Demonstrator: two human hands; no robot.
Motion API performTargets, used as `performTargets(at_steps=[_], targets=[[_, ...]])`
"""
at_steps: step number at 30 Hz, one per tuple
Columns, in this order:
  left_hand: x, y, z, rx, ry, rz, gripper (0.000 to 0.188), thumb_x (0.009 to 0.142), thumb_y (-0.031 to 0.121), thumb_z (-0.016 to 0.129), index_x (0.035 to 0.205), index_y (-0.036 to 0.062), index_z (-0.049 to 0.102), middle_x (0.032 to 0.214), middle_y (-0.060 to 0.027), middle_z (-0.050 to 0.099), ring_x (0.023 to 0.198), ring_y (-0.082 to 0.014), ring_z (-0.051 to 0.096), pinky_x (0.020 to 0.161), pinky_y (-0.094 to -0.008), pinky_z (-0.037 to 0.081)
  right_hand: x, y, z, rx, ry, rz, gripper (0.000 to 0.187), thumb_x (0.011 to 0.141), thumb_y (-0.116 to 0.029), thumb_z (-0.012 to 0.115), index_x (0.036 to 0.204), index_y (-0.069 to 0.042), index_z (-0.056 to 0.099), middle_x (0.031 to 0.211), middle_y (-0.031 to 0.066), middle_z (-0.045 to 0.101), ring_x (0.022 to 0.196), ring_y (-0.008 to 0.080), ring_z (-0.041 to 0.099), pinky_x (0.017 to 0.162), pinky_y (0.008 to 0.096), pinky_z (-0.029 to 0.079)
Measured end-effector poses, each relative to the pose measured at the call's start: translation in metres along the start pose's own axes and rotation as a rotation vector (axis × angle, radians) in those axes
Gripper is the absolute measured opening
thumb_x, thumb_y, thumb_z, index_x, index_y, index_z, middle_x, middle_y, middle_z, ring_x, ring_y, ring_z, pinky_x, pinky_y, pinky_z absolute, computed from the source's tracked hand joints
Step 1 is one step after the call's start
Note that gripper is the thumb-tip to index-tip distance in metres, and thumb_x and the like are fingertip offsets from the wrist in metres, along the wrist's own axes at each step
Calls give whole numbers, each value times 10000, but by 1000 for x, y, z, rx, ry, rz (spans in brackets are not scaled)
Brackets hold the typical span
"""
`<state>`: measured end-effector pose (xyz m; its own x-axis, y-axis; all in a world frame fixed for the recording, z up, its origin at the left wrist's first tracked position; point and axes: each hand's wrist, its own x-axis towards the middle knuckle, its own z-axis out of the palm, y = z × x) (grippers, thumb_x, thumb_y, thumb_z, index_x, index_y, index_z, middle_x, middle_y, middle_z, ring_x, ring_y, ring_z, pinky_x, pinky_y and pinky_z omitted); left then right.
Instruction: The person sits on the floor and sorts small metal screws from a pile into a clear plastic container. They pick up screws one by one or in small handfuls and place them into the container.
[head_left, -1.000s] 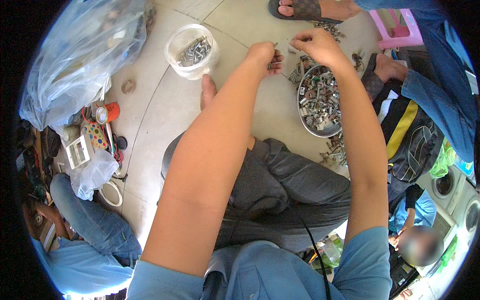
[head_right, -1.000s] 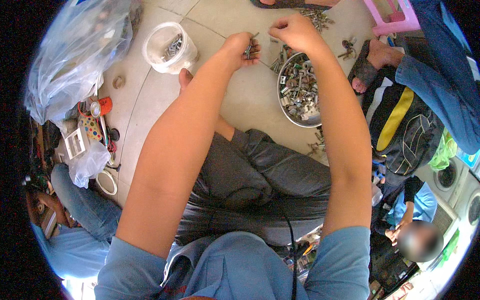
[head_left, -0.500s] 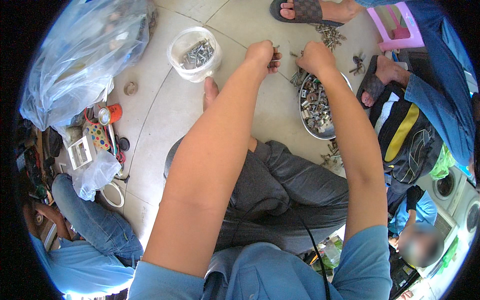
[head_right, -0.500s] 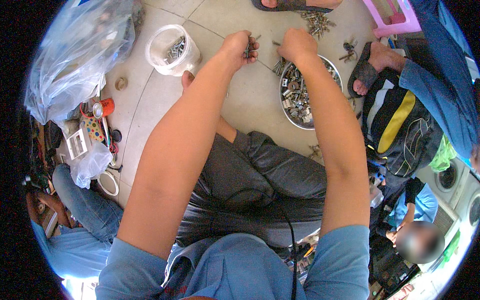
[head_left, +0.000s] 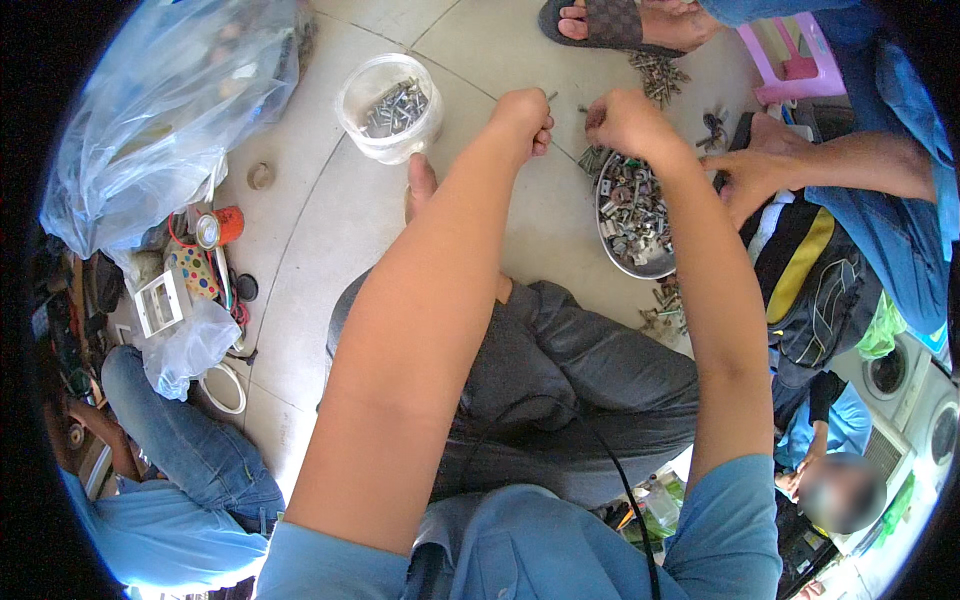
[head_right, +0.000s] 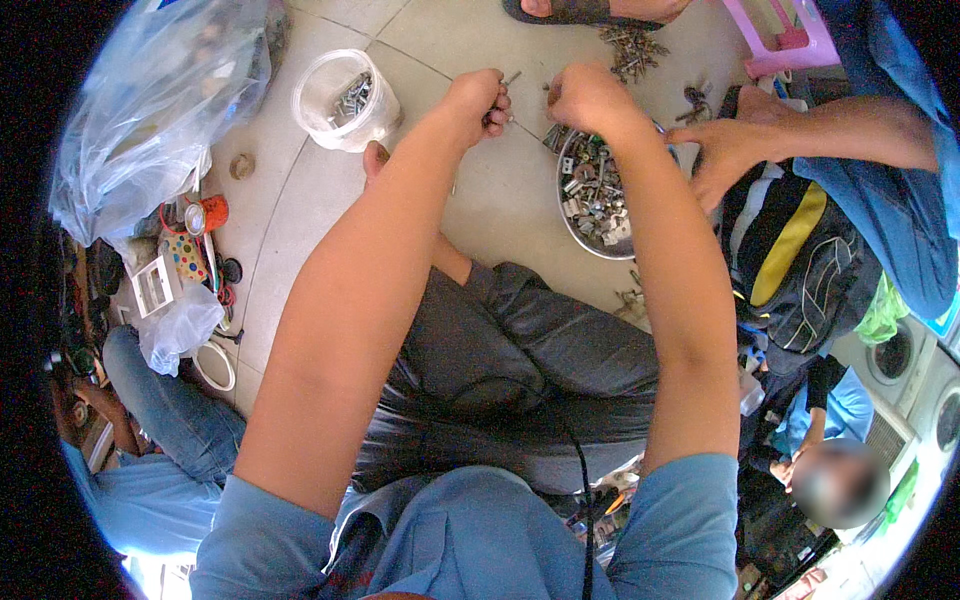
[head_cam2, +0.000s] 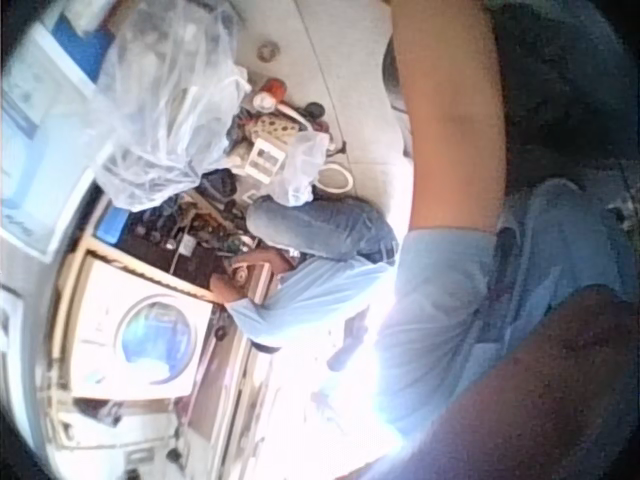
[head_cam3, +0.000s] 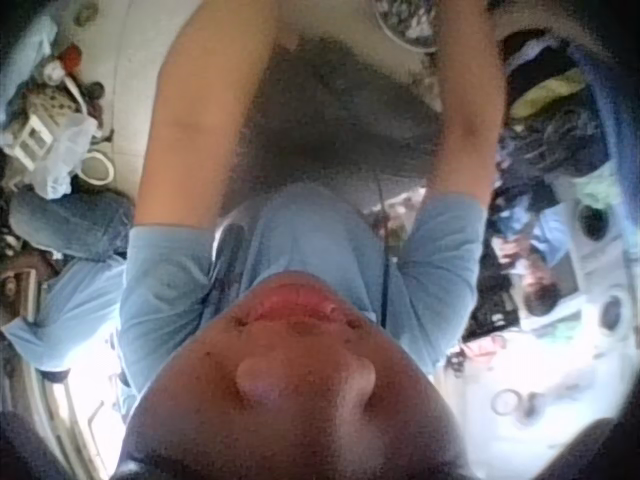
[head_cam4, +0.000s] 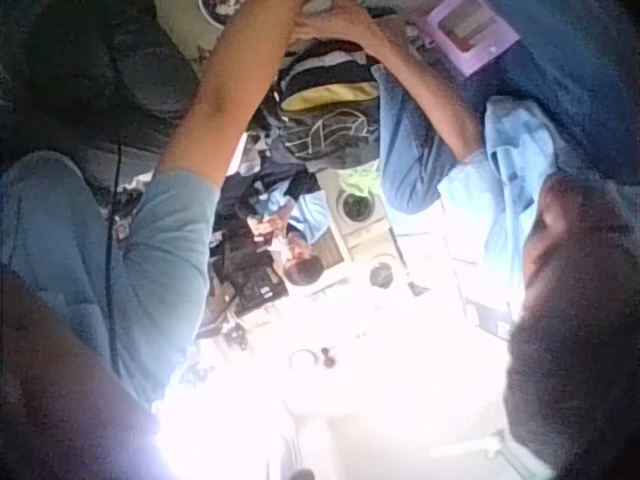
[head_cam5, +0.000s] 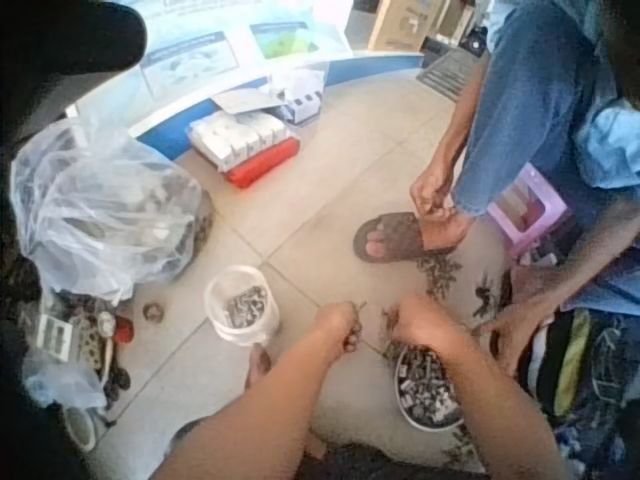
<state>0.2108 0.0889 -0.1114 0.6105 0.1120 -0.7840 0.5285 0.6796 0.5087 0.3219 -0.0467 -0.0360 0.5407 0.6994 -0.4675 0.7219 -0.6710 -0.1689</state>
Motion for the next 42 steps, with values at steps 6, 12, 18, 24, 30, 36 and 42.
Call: performTargets(at_steps=[6, 12, 18, 24, 30, 36, 42], targets=[[-20, 6, 0, 10, 43, 16, 286, 1022, 240, 420, 1061, 45, 626, 963, -129, 736, 710, -253, 657, 678, -444, 569, -5, -10, 6, -259, -107, -31, 240, 797, -187, 722, 1012, -119, 805, 1003, 183, 767, 927, 345, 744, 857, 457, 582], [-28, 10, 7, 138, -22, -78, 260, 1027, 231, 414, 1006, 63, 612, 853, -107, 696, 643, -241, 624, 612, -414, 547, -3, -19, -19, 355, 103, -257, 261, 733, -179, 796, 960, -50, 787, 831, 137, 748, 769, 273, 703, 759, 385, 553], [-6, 3, 1, 131, -38, 8, 249, 1032, 249, 432, 930, 76, 580, 760, -71, 624, 607, -221, 588, 572, -407, 517, 3, -13, -5, -196, -173, 65, 334, 740, -204, 798, 1037, -52, 795, 1023, 204, 763, 989, 341, 745, 876, 441, 590], [-17, 8, 0, 48, 18, 17, 279, 1022, 252, 432, 1022, 37, 612, 907, -125, 705, 683, -261, 667, 647, -437, 580, 1, -20, 2, -131, -107, 48, 318, 759, -295, 784, 989, -78, 814, 1004, 177, 776, 957, 348, 746, 876, 425, 587], [-19, 11, -1, 16, -14, -15, 235, 1013, 238, 452, 1029, 51, 594, 868, -100, 683, 640, -238, 628, 602, -434, 553, 3, -17, -29, 271, 2, -57, 311, 766, -317, 780, 946, -66, 812, 924, 165, 779, 837, 300, 746, 787, 397, 574], [-12, 11, 0, 8, 0, -2, 199, 1017, 251, 468, 979, 86, 572, 768, -52, 619, 582, -196, 543, 535, -401, 480, 12, 6, 4, -221, -1, 171, 302, 731, -257, 804, 951, -50, 810, 995, 196, 771, 927, 372, 748, 862, 443, 592], [-17, 13, -2, 17, 24, -1, 223, 1030, 267, 466, 990, 80, 582, 793, -54, 646, 609, -197, 563, 571, -409, 495, 1, -28, 3, -284, -19, 243, 312, 806, -185, 738, 1083, -51, 789, 1153, 216, 743, 1091, 366, 727, 943, 463, 580]])
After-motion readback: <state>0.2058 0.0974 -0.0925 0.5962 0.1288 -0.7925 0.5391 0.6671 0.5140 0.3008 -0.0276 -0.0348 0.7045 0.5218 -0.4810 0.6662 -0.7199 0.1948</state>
